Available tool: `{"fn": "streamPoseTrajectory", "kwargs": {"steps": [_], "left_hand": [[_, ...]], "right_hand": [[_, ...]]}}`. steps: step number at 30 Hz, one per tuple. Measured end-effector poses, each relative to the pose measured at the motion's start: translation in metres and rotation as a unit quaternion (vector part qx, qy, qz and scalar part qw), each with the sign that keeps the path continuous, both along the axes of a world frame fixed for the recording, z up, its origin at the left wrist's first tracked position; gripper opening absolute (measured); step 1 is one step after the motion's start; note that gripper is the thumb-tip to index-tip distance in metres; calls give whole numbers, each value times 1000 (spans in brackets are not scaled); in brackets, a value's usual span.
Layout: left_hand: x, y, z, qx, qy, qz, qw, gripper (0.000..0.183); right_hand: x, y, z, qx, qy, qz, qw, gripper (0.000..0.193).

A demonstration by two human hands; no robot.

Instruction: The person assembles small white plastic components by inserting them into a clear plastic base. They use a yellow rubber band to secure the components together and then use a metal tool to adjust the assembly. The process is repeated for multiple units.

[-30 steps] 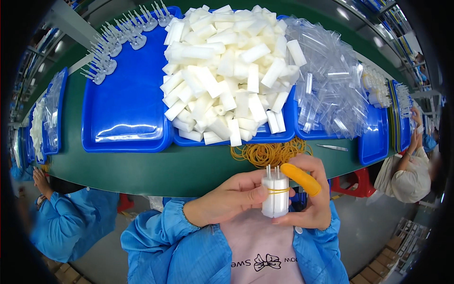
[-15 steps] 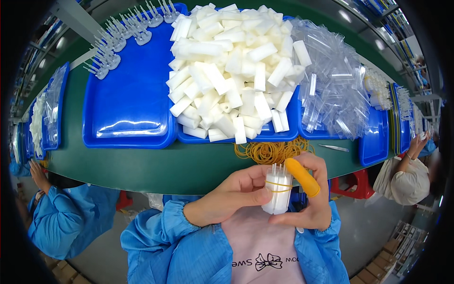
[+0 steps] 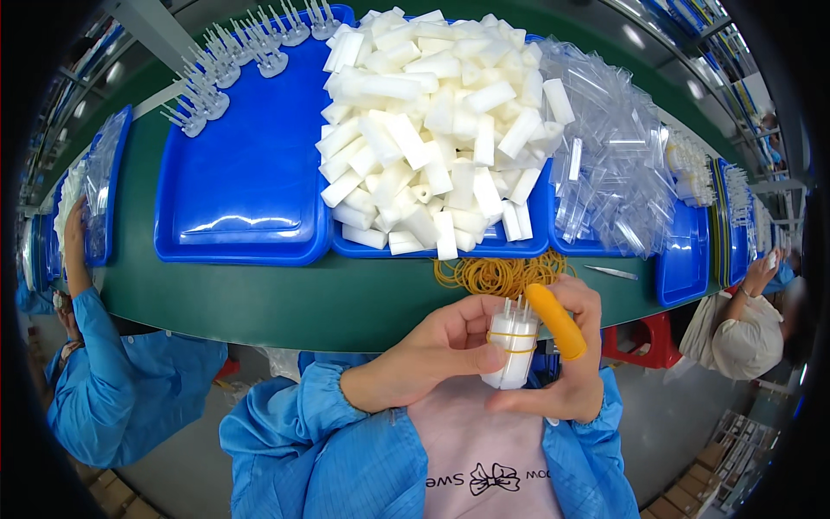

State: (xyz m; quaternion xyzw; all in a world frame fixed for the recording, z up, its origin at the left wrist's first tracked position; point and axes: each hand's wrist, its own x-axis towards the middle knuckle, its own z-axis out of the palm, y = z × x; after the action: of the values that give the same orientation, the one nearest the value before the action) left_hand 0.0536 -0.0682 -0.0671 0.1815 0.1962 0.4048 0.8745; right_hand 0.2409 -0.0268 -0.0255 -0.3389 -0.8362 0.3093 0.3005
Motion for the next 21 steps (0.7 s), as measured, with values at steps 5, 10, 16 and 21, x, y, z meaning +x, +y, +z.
{"fn": "streamPoseTrajectory", "kwargs": {"steps": [5, 10, 16, 21], "left_hand": [[1, -3, 3, -27, -27, -3, 999, 53], [-3, 0, 5, -34, -36, -29, 998, 60], [2, -6, -2, 14, 9, 11, 1000, 49], [-1, -3, 5, -53, -36, 0, 998, 43]], "right_hand": [[-2, 0, 3, 43, -12, 14, 999, 74], [-6, -1, 6, 14, 19, -3, 1000, 71], [-6, -1, 7, 58, -26, 9, 998, 71], [-6, -3, 4, 30, 12, -2, 999, 72]]}}
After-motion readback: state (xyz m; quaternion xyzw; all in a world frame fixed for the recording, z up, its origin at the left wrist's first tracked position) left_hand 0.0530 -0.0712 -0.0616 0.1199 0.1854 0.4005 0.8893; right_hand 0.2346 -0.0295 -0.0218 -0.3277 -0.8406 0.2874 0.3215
